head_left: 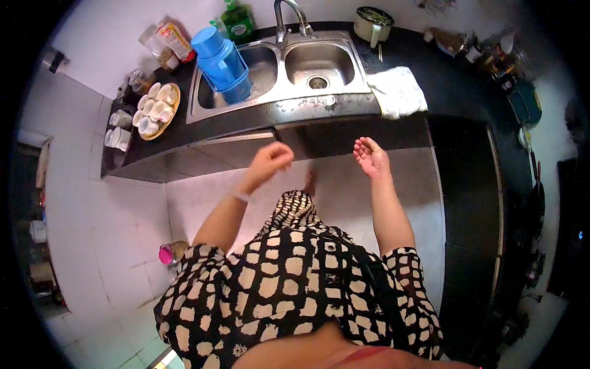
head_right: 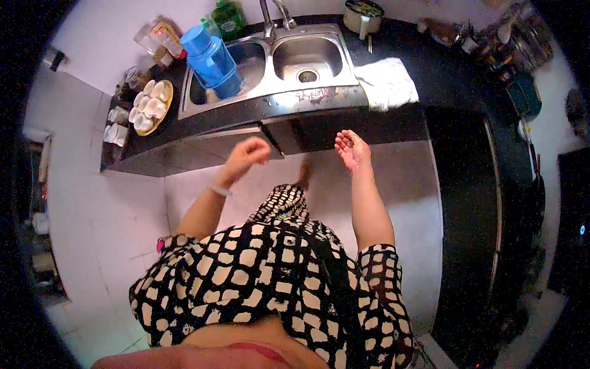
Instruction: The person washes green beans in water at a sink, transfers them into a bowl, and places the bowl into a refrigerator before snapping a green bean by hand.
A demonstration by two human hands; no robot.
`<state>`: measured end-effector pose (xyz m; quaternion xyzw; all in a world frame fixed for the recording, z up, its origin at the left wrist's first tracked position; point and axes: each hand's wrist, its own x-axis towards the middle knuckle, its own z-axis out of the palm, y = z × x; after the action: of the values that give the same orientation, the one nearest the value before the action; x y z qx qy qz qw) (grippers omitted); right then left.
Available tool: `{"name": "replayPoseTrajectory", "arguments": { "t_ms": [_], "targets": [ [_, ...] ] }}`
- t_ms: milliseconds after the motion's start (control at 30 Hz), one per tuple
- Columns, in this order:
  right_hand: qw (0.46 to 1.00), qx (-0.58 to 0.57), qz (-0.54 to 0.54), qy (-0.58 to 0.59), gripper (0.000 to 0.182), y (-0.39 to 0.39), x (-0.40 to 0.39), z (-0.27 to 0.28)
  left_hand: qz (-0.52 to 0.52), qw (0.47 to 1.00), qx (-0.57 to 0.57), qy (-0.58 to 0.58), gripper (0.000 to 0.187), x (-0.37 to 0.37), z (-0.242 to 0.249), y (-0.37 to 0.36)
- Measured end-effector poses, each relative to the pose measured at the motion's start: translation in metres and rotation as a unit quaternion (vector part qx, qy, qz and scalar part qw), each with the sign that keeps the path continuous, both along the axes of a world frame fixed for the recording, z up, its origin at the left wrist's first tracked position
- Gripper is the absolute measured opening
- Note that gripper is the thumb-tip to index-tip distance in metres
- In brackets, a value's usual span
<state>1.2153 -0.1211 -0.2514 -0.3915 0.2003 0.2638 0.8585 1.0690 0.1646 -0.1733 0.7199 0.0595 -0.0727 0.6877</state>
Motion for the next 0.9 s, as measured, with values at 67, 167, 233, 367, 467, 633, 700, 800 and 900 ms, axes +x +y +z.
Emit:
{"name": "replayPoseTrajectory", "arguments": {
  "t_ms": [67,167,233,367,467,633,700,800,900],
  "targets": [
    [0.999,0.023,-0.011,0.022,0.016,0.012,0.038,-0.004,0.090,0.995,-0.043,0.011,0.018,0.075,-0.005,0.027],
    [0.997,0.035,-0.028,0.067,0.014,0.028,0.095,-0.005,0.191,0.976,-0.106,-0.015,0.022,0.190,-0.007,0.064],
    [0.996,0.037,-0.026,0.079,0.013,0.038,0.131,-0.005,0.213,0.968,-0.130,-0.029,0.024,0.270,-0.021,0.091],
    [0.996,0.030,-0.024,0.081,0.012,0.073,0.190,0.014,0.285,0.955,-0.071,-0.032,0.028,0.395,-0.028,0.131],
    [0.994,0.038,-0.016,0.099,0.013,0.091,0.215,0.004,0.284,0.958,0.037,-0.013,0.033,0.447,-0.043,0.142],
    [0.987,0.045,0.030,0.154,0.013,0.122,0.254,-0.004,0.214,0.902,0.362,-0.099,0.034,0.458,-0.077,0.148],
    [0.984,0.053,0.052,0.164,0.012,0.136,0.272,-0.008,0.219,0.882,0.414,-0.059,0.032,0.445,-0.067,0.140],
    [0.977,0.082,0.084,0.179,0.012,0.164,0.294,-0.028,0.221,0.882,0.394,-0.137,0.030,0.420,-0.091,0.137],
    [0.975,0.095,0.114,0.165,0.013,0.201,0.307,-0.037,0.299,0.897,0.309,-0.105,0.035,0.409,-0.115,0.122]
  ]
}}
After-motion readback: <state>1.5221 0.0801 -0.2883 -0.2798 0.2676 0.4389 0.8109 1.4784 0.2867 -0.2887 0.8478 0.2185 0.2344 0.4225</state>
